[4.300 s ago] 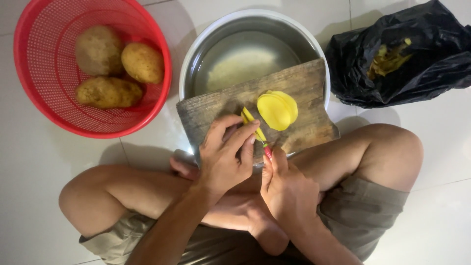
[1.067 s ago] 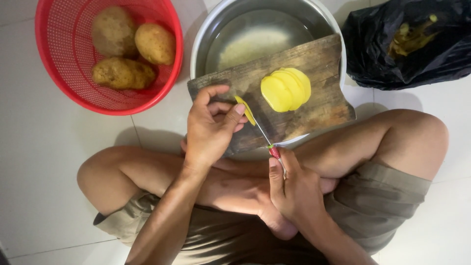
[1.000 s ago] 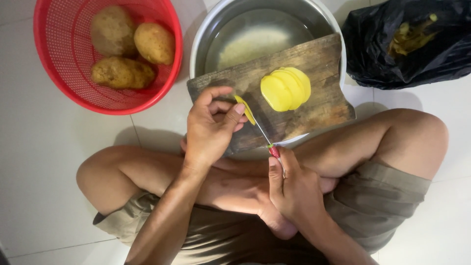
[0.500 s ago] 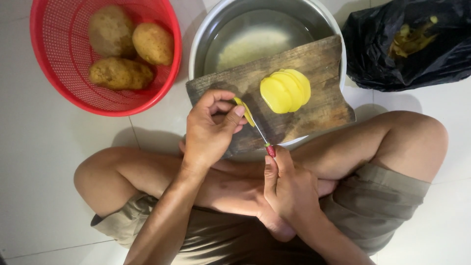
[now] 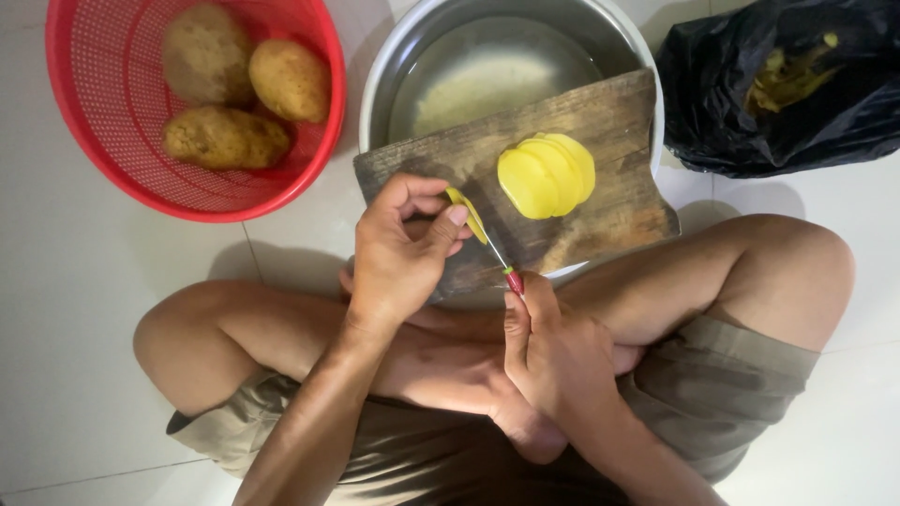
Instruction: The person peels a potato using a small knife, discarding the peels into a black plastic bag. They then place the peeled potato on a wooden cutting board and slice it into thin rounds, followed by cutting the rounds into smaller pieces.
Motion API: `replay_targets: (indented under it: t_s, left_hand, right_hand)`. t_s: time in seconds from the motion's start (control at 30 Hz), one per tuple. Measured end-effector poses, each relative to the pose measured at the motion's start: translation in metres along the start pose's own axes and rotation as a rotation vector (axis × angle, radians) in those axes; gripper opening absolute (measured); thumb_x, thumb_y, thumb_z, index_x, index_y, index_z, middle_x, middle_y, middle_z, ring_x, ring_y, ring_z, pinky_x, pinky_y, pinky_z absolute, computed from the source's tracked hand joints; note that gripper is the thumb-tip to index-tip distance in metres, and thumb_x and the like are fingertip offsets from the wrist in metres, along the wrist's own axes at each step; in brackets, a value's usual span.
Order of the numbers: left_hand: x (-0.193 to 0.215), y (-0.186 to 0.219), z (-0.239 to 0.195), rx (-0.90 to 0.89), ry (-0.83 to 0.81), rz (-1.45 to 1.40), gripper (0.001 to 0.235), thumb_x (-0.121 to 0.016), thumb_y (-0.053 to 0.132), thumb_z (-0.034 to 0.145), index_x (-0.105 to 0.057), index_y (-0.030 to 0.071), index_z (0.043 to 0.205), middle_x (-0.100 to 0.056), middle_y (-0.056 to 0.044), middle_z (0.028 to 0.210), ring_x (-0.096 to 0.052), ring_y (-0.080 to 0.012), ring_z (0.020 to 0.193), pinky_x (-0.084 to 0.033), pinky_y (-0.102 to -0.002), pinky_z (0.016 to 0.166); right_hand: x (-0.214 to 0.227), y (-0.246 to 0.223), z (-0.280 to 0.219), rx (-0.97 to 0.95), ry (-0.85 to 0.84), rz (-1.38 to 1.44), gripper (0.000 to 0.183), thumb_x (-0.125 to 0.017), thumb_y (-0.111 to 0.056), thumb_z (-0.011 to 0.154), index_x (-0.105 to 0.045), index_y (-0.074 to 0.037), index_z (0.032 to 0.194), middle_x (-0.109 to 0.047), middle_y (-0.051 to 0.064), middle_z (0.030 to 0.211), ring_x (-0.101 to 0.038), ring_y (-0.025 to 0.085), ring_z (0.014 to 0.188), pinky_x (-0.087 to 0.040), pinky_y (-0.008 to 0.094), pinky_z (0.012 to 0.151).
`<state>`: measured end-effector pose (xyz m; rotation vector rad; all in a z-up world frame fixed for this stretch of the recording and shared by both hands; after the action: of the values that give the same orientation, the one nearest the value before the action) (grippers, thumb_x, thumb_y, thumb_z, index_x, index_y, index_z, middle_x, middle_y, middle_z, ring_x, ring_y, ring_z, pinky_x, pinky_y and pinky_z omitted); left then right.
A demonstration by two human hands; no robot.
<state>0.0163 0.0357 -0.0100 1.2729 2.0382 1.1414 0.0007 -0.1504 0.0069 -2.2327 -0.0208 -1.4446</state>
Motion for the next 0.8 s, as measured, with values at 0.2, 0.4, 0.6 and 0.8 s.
replay_targets:
  t_s: [0.2,0.4,0.6,0.8]
  left_hand:
    - [0.0,0.002,-0.001,-0.035,-0.009,0.013,0.024,-0.072,0.015,0.086,-0.06,0.005,0.104,-0.071,-0.01,0.09,-0.078,-0.0174,0.073,-0.068,-0.027,0.063]
    - [0.002,-0.002,-0.001,-0.067,-0.004,0.009,0.025,-0.072,0.014,0.086,-0.06,0.003,0.105,-0.07,-0.01,0.089,-0.078,-0.0187,0.073,-0.067,-0.027,0.064]
    - [0.002,-0.003,-0.002,-0.127,0.009,0.037,0.024,-0.072,0.014,0.087,-0.06,0.003,0.105,-0.068,-0.008,0.088,-0.076,-0.0165,0.071,-0.068,-0.027,0.065]
    - [0.004,0.002,-0.005,-0.191,-0.004,0.081,0.022,-0.07,0.013,0.089,-0.06,0.003,0.107,-0.069,-0.009,0.088,-0.076,-0.0168,0.069,-0.068,-0.026,0.066]
  right_hand:
    - [0.008,-0.007,0.008,0.046,-0.064,-0.029,0.029,-0.038,-0.035,0.1,-0.052,-0.015,0.117,-0.065,0.011,0.062,-0.061,0.043,0.049,-0.042,0.055,0.039]
    - [0.014,-0.012,0.017,0.047,-0.078,-0.085,0.036,-0.042,-0.035,0.098,-0.052,-0.017,0.127,-0.064,0.012,0.055,-0.061,0.041,0.047,-0.044,0.054,0.041]
    - [0.012,-0.006,0.015,0.04,-0.117,-0.033,0.028,-0.043,-0.036,0.098,-0.05,-0.016,0.117,-0.064,0.009,0.057,-0.062,0.039,0.048,-0.044,0.053,0.041]
    - [0.017,-0.004,0.005,0.056,-0.079,-0.03,0.026,-0.047,-0.032,0.097,-0.054,-0.017,0.116,-0.063,0.005,0.055,-0.061,0.033,0.043,-0.044,0.048,0.037]
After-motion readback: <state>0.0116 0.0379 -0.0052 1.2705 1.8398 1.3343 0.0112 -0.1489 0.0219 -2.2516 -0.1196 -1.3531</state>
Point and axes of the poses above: each hand's wrist, its own z-axis towards the middle knuckle, its own x-axis out of the back of the hand, y = z × x, the point moved 3 cm from there along z, towards the middle knuckle
